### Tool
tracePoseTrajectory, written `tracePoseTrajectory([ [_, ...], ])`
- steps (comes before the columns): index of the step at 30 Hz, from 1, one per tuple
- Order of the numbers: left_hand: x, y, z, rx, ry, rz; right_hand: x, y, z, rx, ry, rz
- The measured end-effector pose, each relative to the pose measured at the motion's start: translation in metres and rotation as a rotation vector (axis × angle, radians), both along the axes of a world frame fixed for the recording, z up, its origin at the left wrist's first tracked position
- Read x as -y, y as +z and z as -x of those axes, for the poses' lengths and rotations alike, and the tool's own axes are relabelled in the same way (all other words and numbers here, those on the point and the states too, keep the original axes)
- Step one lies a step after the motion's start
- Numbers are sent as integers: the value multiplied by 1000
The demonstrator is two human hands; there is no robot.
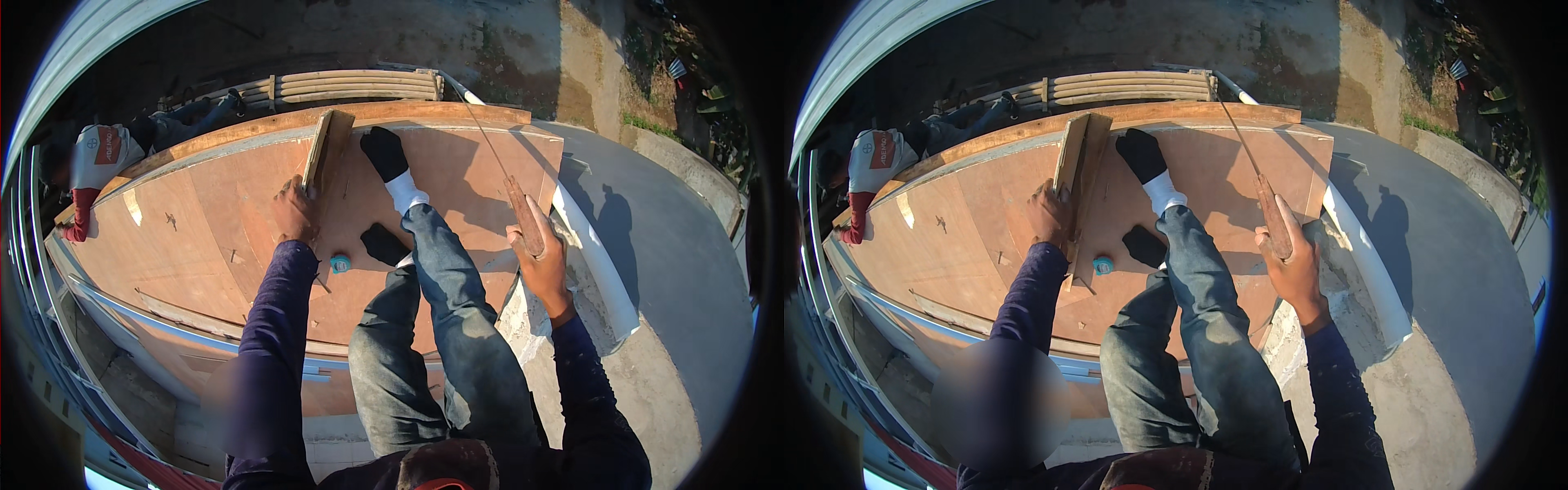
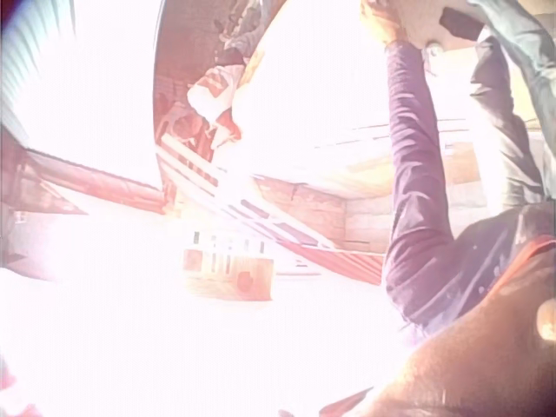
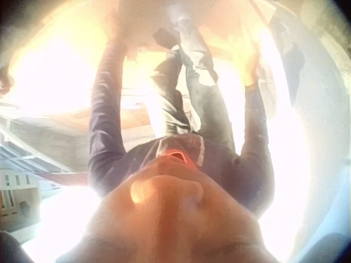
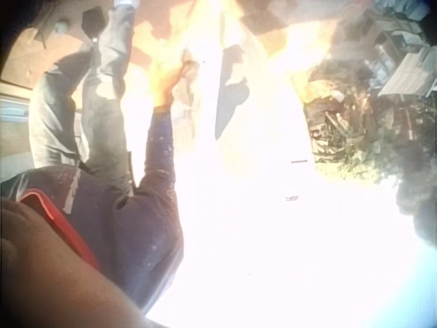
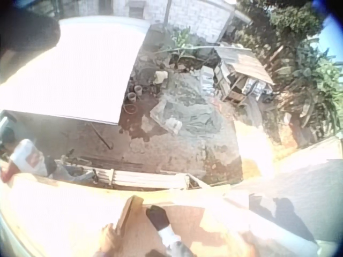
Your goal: The recorder uses a hand saw to cut a curved piece of plywood and then uses a tape measure to mark dimensions on a piece of wood.
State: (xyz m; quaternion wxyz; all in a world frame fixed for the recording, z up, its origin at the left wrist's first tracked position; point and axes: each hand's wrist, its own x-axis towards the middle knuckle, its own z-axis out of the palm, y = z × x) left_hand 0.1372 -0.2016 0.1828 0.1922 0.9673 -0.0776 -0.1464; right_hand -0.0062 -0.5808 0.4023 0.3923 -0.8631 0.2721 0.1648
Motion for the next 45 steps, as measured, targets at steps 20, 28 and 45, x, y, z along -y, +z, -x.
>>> tracePoseTrajectory([
  [20,-14,32,-23,51,46,49,37,-203,-45,123,879,74],
  [28,-94,57,51,-89,298,-104,20,-234,-102,322,1094,18],
  [45,-256,154,323,521,1016,-238,-251,-332,-63,876,2034,142],
])
